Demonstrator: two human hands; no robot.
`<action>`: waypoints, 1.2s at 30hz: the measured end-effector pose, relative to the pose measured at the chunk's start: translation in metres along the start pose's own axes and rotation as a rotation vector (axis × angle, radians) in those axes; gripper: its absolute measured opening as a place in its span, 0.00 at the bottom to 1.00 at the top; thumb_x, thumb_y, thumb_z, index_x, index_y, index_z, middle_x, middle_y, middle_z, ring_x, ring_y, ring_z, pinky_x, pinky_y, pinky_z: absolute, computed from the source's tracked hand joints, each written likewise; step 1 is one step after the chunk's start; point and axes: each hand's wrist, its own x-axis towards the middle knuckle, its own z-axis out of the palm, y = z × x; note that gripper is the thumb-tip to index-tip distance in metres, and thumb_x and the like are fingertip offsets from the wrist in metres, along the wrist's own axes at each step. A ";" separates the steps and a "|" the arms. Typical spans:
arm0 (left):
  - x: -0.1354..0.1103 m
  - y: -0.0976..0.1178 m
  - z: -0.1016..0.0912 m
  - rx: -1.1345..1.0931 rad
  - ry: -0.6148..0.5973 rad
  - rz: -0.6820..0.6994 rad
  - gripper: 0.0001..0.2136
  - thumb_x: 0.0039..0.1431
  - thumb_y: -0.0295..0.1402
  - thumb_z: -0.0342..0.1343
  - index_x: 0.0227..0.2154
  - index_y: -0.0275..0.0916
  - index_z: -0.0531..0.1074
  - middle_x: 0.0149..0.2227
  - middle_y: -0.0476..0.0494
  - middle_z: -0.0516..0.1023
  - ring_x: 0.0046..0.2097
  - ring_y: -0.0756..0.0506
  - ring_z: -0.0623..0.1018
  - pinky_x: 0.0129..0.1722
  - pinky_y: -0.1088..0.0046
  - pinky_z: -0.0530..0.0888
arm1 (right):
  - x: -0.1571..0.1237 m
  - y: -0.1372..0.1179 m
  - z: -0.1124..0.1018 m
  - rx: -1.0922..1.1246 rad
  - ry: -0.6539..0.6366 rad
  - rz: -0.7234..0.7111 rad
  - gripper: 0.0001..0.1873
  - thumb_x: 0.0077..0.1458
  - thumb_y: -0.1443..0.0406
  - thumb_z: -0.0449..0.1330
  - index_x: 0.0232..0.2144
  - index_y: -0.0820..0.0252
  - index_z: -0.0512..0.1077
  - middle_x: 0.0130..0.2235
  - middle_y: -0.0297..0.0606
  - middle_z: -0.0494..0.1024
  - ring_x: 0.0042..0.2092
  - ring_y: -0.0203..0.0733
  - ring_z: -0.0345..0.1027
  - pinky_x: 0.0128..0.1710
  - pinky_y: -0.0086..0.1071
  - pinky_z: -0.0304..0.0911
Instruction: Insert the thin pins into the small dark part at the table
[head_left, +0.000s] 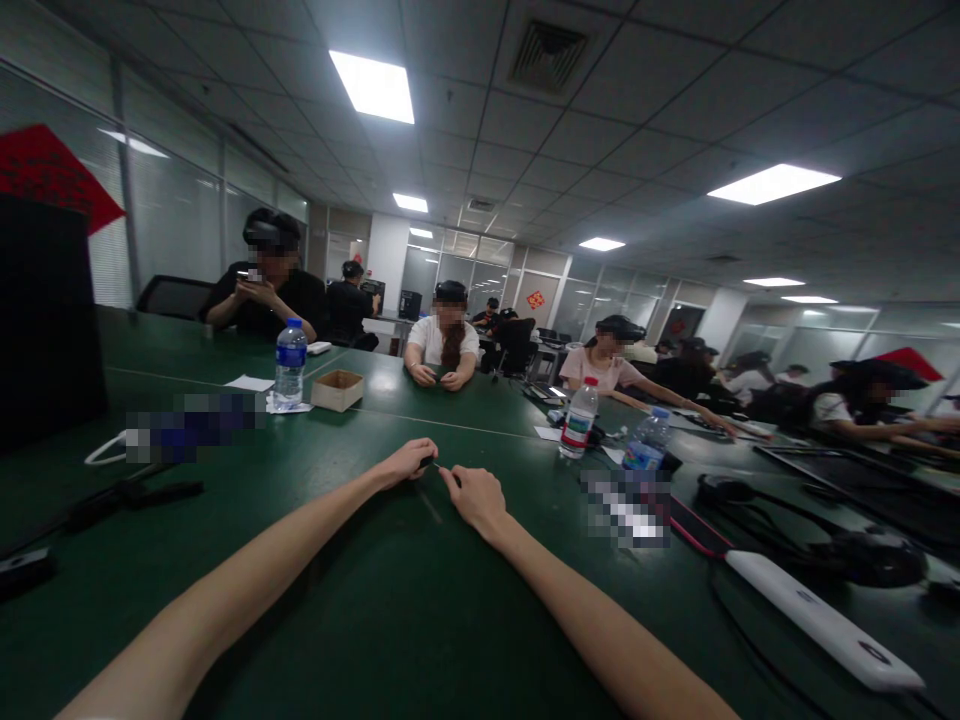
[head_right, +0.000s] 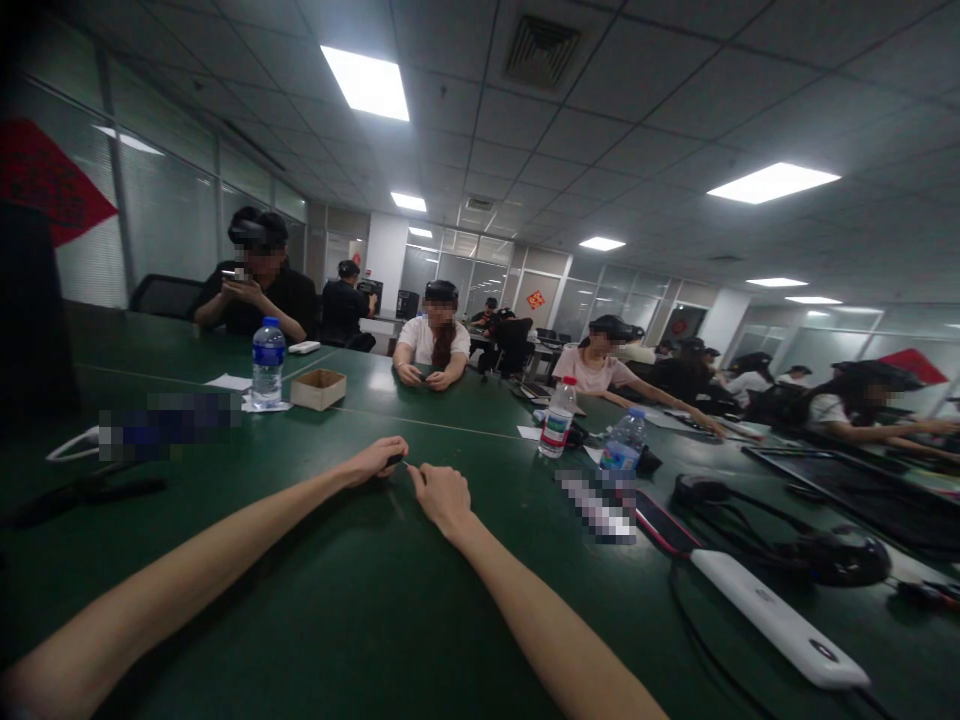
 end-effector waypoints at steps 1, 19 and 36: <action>0.000 0.000 0.000 -0.004 0.004 -0.001 0.10 0.53 0.40 0.48 0.31 0.38 0.63 0.15 0.58 0.54 0.14 0.55 0.54 0.13 0.82 0.47 | 0.000 0.000 0.000 -0.002 0.000 0.001 0.34 0.60 0.45 0.34 0.36 0.56 0.74 0.35 0.41 0.78 0.34 0.38 0.71 0.34 0.28 0.61; -0.004 0.006 0.003 0.010 0.006 -0.026 0.11 0.53 0.41 0.49 0.30 0.38 0.62 0.14 0.58 0.54 0.14 0.55 0.55 0.13 0.82 0.47 | -0.001 -0.004 -0.005 0.002 -0.006 0.031 0.34 0.60 0.45 0.35 0.35 0.57 0.74 0.35 0.41 0.78 0.33 0.37 0.71 0.33 0.27 0.61; -0.002 0.002 0.002 -0.003 -0.003 -0.026 0.10 0.54 0.41 0.48 0.31 0.38 0.62 0.16 0.58 0.53 0.15 0.56 0.54 0.14 0.82 0.48 | -0.001 -0.001 -0.002 0.015 -0.008 0.005 0.34 0.60 0.45 0.35 0.35 0.55 0.74 0.34 0.40 0.78 0.33 0.37 0.71 0.34 0.28 0.61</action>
